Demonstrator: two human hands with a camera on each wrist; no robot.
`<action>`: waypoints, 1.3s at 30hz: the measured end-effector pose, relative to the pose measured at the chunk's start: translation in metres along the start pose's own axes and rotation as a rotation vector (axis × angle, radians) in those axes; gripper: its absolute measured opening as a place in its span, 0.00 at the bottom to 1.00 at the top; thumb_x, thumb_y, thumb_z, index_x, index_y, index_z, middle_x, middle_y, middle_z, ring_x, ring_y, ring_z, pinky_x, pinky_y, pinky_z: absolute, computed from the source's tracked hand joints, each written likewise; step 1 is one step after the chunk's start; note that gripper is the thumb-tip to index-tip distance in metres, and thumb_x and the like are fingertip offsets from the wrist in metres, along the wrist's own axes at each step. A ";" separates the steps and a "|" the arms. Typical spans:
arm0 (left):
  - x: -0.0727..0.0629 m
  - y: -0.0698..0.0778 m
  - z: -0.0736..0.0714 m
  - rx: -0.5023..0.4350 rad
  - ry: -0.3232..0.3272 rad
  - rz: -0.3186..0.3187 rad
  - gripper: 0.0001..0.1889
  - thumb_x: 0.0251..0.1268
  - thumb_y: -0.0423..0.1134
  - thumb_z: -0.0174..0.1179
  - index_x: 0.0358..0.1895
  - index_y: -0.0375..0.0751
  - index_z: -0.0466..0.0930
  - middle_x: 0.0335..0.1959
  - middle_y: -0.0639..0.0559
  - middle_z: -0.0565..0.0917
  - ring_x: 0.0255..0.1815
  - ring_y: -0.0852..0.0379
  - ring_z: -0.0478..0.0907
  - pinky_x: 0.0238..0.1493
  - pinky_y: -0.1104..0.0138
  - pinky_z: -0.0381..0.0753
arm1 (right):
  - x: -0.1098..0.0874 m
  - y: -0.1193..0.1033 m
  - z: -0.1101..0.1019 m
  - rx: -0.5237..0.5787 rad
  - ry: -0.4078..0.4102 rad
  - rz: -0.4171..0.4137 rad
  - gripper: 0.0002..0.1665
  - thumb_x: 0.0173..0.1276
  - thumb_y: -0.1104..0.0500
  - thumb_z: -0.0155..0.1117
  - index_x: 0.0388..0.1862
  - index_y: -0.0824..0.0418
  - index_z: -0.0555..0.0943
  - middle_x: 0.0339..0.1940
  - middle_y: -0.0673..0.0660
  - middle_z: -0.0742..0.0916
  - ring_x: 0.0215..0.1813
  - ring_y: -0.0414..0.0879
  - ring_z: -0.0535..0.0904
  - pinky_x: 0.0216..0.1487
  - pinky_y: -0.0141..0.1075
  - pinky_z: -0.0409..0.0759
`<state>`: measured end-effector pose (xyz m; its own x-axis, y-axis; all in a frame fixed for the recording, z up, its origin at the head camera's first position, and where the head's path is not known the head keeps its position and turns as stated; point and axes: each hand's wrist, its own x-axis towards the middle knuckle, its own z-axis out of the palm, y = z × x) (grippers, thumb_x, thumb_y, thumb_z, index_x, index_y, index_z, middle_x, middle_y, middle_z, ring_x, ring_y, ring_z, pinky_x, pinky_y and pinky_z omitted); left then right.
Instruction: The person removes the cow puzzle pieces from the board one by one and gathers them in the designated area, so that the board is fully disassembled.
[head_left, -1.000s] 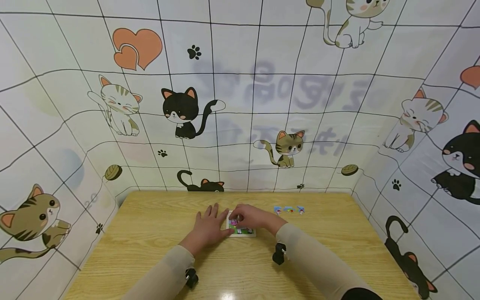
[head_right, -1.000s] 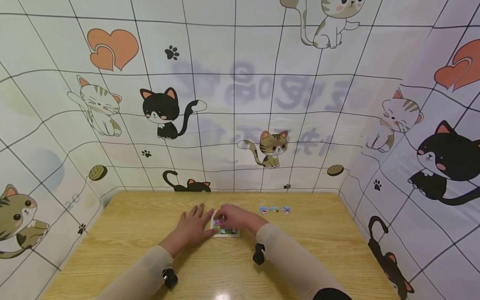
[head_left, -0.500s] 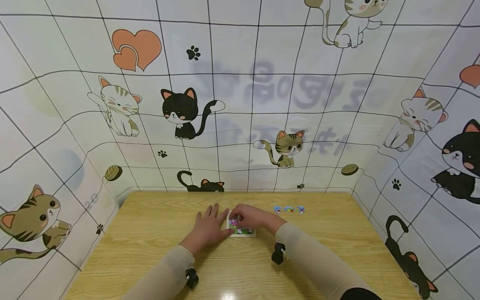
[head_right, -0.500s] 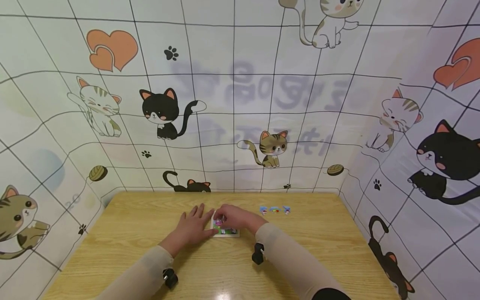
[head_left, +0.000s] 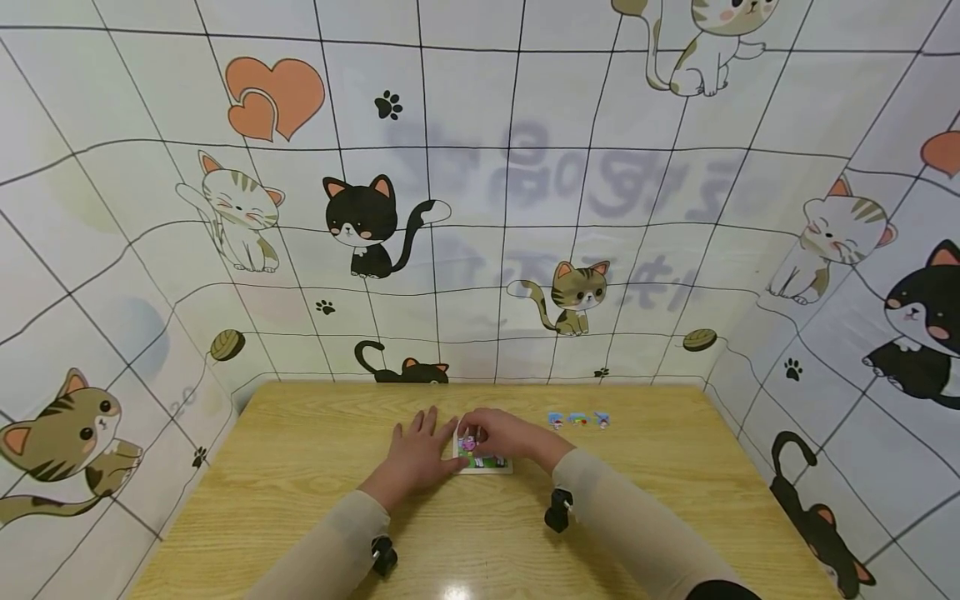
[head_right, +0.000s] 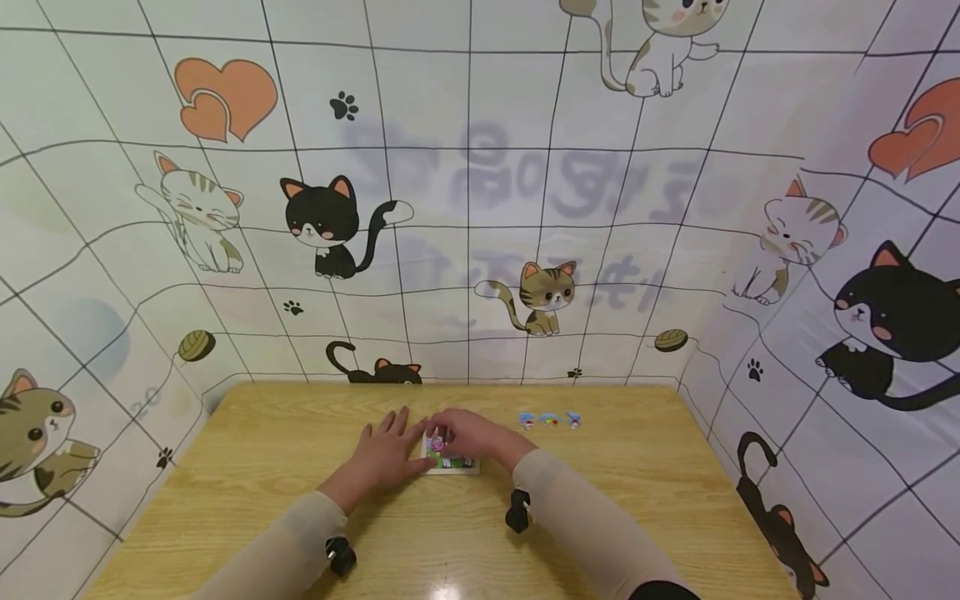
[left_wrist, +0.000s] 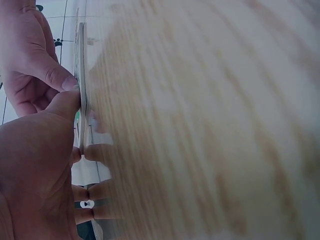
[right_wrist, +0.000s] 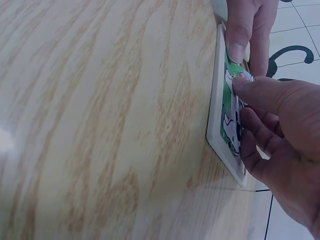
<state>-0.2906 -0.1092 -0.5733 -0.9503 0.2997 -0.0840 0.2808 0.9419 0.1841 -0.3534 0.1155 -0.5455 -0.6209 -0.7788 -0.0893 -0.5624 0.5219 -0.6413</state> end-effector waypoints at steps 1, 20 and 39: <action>0.000 0.000 0.000 -0.003 0.002 0.000 0.46 0.78 0.75 0.56 0.90 0.57 0.63 0.90 0.35 0.56 0.89 0.31 0.54 0.79 0.26 0.57 | 0.000 0.000 0.000 0.004 0.004 0.003 0.21 0.75 0.68 0.76 0.63 0.57 0.85 0.53 0.50 0.87 0.49 0.42 0.82 0.54 0.37 0.83; -0.001 0.000 -0.001 -0.001 0.007 0.001 0.46 0.77 0.76 0.56 0.90 0.57 0.63 0.90 0.34 0.57 0.89 0.31 0.55 0.78 0.25 0.57 | -0.001 0.001 0.003 0.045 0.028 0.028 0.21 0.75 0.66 0.77 0.63 0.56 0.86 0.48 0.50 0.88 0.48 0.41 0.83 0.53 0.37 0.84; -0.001 0.000 -0.002 0.010 -0.003 0.002 0.45 0.78 0.76 0.55 0.90 0.59 0.62 0.90 0.35 0.56 0.89 0.31 0.54 0.78 0.25 0.56 | -0.001 0.004 0.012 -0.034 0.095 0.021 0.17 0.76 0.64 0.76 0.61 0.58 0.89 0.46 0.50 0.85 0.44 0.38 0.81 0.50 0.35 0.84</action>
<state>-0.2902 -0.1095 -0.5718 -0.9493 0.3023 -0.0860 0.2843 0.9427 0.1745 -0.3492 0.1143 -0.5572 -0.6808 -0.7319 -0.0288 -0.5658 0.5504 -0.6139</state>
